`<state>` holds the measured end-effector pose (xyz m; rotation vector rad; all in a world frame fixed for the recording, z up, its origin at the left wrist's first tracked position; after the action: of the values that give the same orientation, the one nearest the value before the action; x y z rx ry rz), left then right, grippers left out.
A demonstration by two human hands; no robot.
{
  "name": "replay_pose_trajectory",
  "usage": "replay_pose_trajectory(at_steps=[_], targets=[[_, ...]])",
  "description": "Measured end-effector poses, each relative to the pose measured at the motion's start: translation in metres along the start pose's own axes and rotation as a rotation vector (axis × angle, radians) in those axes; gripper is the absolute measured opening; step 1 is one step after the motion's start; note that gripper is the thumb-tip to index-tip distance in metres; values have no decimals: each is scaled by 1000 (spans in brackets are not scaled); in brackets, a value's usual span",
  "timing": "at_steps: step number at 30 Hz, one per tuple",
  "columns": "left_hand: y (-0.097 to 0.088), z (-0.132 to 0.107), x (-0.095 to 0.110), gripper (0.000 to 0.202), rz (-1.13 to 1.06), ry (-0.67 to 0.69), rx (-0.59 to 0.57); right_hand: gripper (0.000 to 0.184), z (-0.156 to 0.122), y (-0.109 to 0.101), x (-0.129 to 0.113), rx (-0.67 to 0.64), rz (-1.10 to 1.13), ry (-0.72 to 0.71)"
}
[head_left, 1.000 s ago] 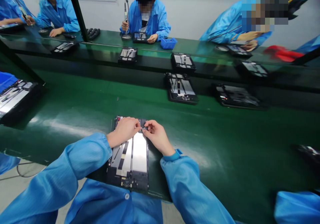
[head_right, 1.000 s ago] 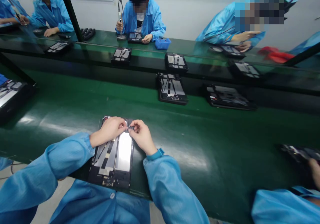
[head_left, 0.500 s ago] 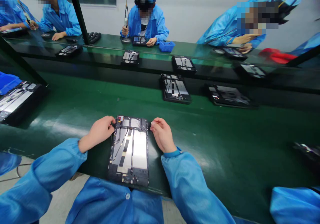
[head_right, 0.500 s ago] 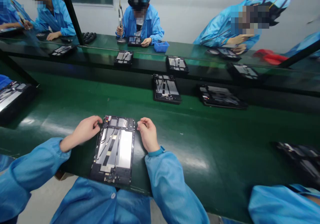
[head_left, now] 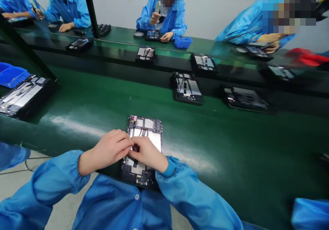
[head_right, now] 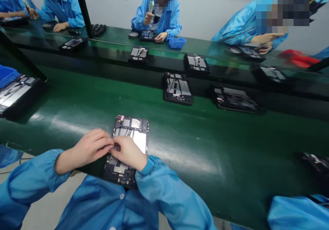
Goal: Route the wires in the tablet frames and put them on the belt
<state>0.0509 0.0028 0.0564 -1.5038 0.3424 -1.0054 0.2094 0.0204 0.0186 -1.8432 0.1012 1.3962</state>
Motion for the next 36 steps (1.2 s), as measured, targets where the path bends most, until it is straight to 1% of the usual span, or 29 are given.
replay_pose_trajectory(at_steps=[1, 2, 3, 4, 5, 6, 7, 9, 10, 12, 15, 17, 23, 29, 33, 36], targets=[[1, -2, -1, 27, -41, -21, 66, 11, 0, -1, 3, -1, 9, 12], [4, -6, -4, 39, -96, -82, 146, 13, -1, -2, 6, -6, 20, 17], [9, -10, -9, 51, -170, -172, 217, 15, -2, -4, 9, -13, 30, 16], [15, -14, -14, 60, -268, -272, 255, 16, -4, -6, 11, -19, 34, 10], [24, -17, -18, 66, -390, -367, 246, 17, -5, -7, 13, -26, 28, 1], [34, -19, -21, 70, -528, -446, 192, 18, -6, -8, 14, -31, 12, -9], [45, -21, -22, 71, -666, -502, 115, 18, -6, -9, 14, -32, -13, -21], [61, -22, -20, 72, -896, -554, -19, 19, -3, -9, 15, -23, -78, -56], [66, -23, -19, 71, -972, -570, -44, 18, 0, -9, 15, -17, -113, -80], [71, -23, -16, 67, -1063, -589, -46, 18, 5, -9, 17, -10, -173, -134], [74, -23, -14, 63, -1131, -607, -30, 17, 13, -9, 19, -23, -228, -210], [76, -24, -13, 62, -1150, -621, -23, 17, 15, -10, 20, -24, -246, -234], [81, -19, -15, 59, -1162, -693, -1, 16, 16, -12, 25, -3, -301, -214], [76, -7, -24, 50, -1131, -730, 37, 16, 19, -15, 28, 40, -299, -209], [75, -4, -29, 45, -1216, -765, 13, 17, 21, -16, 28, 60, -265, -220], [75, -3, -31, 43, -1297, -770, 19, 17, 22, -16, 29, 66, -228, -222]])
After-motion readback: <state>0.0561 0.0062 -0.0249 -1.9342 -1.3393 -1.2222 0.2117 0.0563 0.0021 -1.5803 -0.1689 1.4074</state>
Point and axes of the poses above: each hand's wrist, its own z-axis towards the middle knuckle, its own y-axis out of the palm, x = y × z, the point moved 3 cm from there along z, towards the middle knuckle, and after that the axes turned 15 degrees about -x, right-handed, at the moved point
